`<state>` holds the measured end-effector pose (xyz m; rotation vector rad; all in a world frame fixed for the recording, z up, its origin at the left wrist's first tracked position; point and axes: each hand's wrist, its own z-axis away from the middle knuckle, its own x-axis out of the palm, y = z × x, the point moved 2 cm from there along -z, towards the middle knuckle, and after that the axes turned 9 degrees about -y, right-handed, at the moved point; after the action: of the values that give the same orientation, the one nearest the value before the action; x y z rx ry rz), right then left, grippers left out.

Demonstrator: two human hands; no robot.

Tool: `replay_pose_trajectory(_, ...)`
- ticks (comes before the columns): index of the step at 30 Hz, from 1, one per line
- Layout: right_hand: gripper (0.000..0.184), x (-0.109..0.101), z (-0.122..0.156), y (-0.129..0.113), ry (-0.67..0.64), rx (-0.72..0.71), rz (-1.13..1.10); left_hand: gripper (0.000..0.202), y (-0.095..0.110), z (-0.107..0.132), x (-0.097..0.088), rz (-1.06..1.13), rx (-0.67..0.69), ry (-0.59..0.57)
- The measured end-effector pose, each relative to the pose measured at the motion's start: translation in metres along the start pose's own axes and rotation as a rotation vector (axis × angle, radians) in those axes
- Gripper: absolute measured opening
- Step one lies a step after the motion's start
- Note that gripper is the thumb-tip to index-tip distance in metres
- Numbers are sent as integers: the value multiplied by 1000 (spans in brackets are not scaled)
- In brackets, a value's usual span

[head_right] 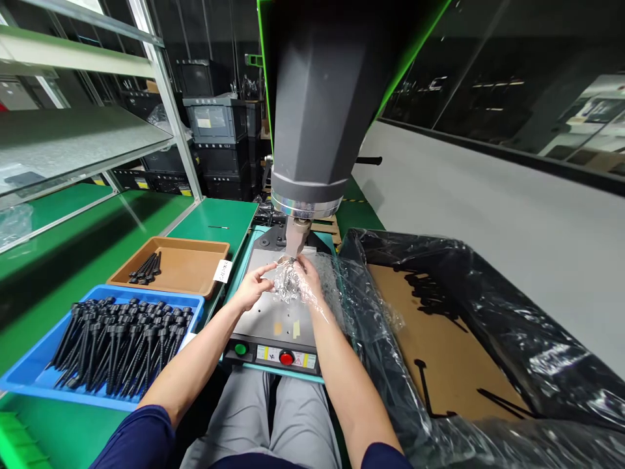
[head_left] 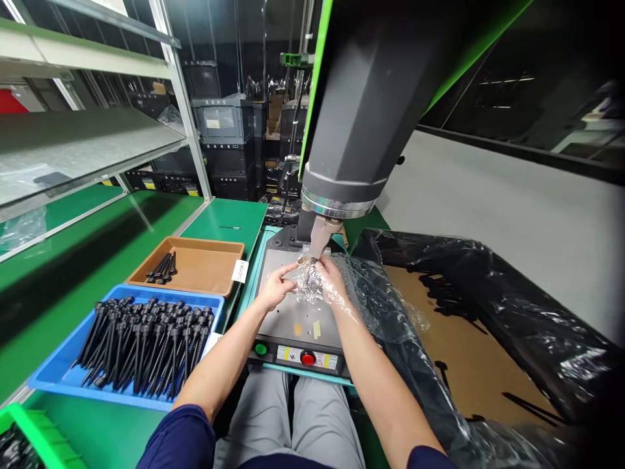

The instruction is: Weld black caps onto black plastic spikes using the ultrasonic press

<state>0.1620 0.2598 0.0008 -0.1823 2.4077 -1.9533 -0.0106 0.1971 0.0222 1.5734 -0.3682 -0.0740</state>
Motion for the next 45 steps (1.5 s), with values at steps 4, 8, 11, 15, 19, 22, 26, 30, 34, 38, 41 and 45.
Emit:
replay_pose_trajectory(4, 39, 1, -5, 1, 47, -1, 11, 65, 1, 0, 2, -23, 0, 1)
replay_pose_trajectory(8, 47, 2, -7, 6, 36, 43, -99, 65, 1, 0, 0, -76, 5, 4)
replay_pose_trajectory(11, 52, 1, 2, 11, 19, 6, -221, 64, -1, 1, -3, -135, 8, 11)
replay_pose_trajectory(15, 53, -7, 24, 22, 29, 24, -365, 62, -3, 3, -5, -179, 7, 26)
replay_pose_trajectory(19, 51, -18, 43, 34, 111, 124, -413, 60, -4, 7, -6, -174, -1, 52)
replay_pose_trajectory(22, 50, -25, 52, 36, 141, 147, -424, 58, -3, 9, -5, -166, -4, 65)
replay_pose_trajectory(26, 51, -32, 60, 29, 131, 98, -470, 49, -1, 12, -2, -168, 18, 59)
replay_pose_trajectory(30, 52, -42, 64, 23, 170, 52, -501, 45, -3, 11, -1, -183, 45, 50)
replay_pose_trajectory(34, 58, -54, 66, 21, 214, 36, -512, 46, -7, 8, 2, -203, 53, 14)
replay_pose_trajectory(38, 61, -60, 68, 20, 230, 40, -497, 46, -6, 8, 7, -215, 49, -5)
replay_pose_trajectory(41, 61, -58, 73, 24, 209, 82, -477, 48, -4, 11, 8, -214, 27, 6)
replay_pose_trajectory(45, 63, -51, 80, 32, 191, 137, -474, 50, -2, 16, 10, -216, -3, 14)
